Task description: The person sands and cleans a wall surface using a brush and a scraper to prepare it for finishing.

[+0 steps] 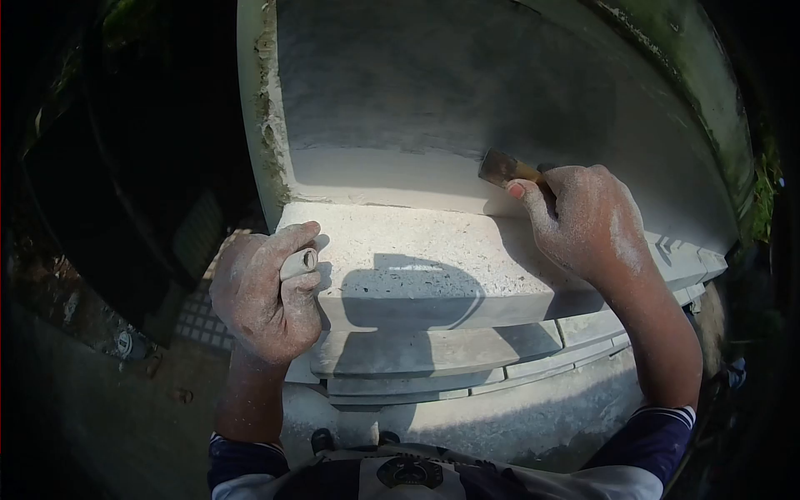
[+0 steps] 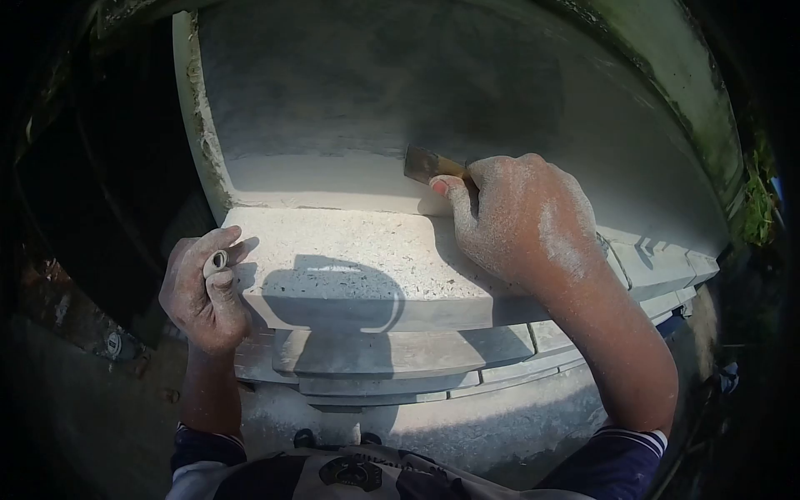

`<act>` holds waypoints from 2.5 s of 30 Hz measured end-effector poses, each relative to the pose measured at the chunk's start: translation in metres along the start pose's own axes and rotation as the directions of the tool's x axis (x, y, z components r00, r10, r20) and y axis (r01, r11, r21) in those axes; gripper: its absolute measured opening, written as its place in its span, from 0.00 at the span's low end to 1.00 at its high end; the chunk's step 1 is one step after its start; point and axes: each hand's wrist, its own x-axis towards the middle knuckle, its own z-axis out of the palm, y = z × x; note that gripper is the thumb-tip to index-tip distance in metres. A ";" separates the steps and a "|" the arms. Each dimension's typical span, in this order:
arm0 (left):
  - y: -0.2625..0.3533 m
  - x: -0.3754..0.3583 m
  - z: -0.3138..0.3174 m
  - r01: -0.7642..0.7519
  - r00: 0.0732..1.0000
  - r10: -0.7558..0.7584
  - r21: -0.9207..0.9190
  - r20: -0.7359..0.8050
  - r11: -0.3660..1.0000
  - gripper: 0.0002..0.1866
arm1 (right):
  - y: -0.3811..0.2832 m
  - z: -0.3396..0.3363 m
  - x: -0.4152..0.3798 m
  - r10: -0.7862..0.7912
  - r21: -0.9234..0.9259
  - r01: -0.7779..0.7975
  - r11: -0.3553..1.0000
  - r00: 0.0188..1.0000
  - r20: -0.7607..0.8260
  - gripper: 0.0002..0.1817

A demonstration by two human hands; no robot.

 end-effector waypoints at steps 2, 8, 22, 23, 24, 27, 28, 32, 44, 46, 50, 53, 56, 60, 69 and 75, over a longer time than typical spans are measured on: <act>0.004 0.003 -0.003 -0.021 0.999 0.020 0.053 0.031 0.998 0.25 | 0.012 -0.003 -0.001 0.087 0.016 -0.088 0.996 0.996 0.025 0.22; -0.001 -0.001 -0.001 -0.038 0.999 0.037 0.030 0.013 0.999 0.23 | -0.003 0.007 0.005 -0.066 -0.055 0.057 0.997 0.982 -0.179 0.19; -0.004 0.006 -0.004 -0.123 0.992 0.124 0.070 -0.008 0.990 0.13 | -0.023 -0.013 0.005 0.061 -0.022 -0.059 0.998 0.995 0.083 0.21; -0.001 0.008 -0.005 -0.130 0.992 0.129 0.084 0.011 0.988 0.14 | -0.012 -0.010 0.004 0.066 -0.026 -0.065 0.998 0.997 0.047 0.21; -0.001 0.009 -0.006 -0.141 0.990 0.138 0.096 0.027 0.985 0.17 | -0.008 -0.008 0.006 0.073 -0.030 -0.073 0.997 0.997 0.007 0.21; -0.005 0.005 -0.003 -0.116 0.993 0.116 0.065 -0.003 0.991 0.15 | -0.018 0.004 0.006 -0.030 -0.086 0.017 0.996 0.988 -0.150 0.19; -0.004 0.004 -0.001 -0.115 0.993 0.116 0.050 -0.005 0.992 0.15 | -0.020 0.002 0.004 0.005 -0.055 -0.010 0.998 0.996 -0.085 0.19; -0.001 0.005 0.000 -0.096 0.995 0.097 0.057 -0.014 0.994 0.15 | -0.009 -0.007 0.004 0.054 0.025 -0.054 0.998 0.998 -0.009 0.18; -0.003 0.005 -0.001 -0.073 0.997 0.075 0.095 -0.015 0.993 0.14 | -0.031 -0.005 0.007 -0.006 0.035 0.009 0.999 0.998 -0.070 0.19; 0.000 0.002 -0.001 -0.046 0.999 0.046 0.060 -0.004 0.997 0.17 | -0.037 0.001 0.010 -0.030 0.003 0.030 1.000 0.996 -0.084 0.19; 0.000 0.009 -0.004 -0.100 0.995 0.100 0.090 0.005 0.991 0.17 | -0.039 -0.018 0.005 0.072 0.030 -0.076 0.997 0.992 0.103 0.20; -0.002 0.009 -0.006 -0.089 0.996 0.087 0.108 0.016 0.990 0.18 | -0.026 -0.008 0.009 0.025 0.035 -0.024 0.999 0.999 -0.021 0.20; -0.002 0.003 0.000 -0.079 0.997 0.080 0.051 -0.013 0.996 0.15 | -0.038 0.000 0.004 0.005 0.013 -0.005 1.000 0.999 -0.053 0.20; -0.003 0.009 0.000 -0.161 0.986 0.165 0.101 -0.023 0.982 0.18 | -0.032 -0.014 0.004 0.089 0.034 -0.091 0.995 0.995 0.054 0.20; -0.002 0.006 -0.001 -0.107 0.994 0.109 0.085 -0.018 0.991 0.15 | -0.037 -0.019 0.002 0.112 0.036 -0.118 0.992 0.986 0.122 0.23; -0.003 0.004 0.001 -0.070 0.997 0.072 0.069 -0.029 0.995 0.18 | -0.042 -0.007 0.000 0.089 0.044 -0.092 0.995 0.994 0.060 0.25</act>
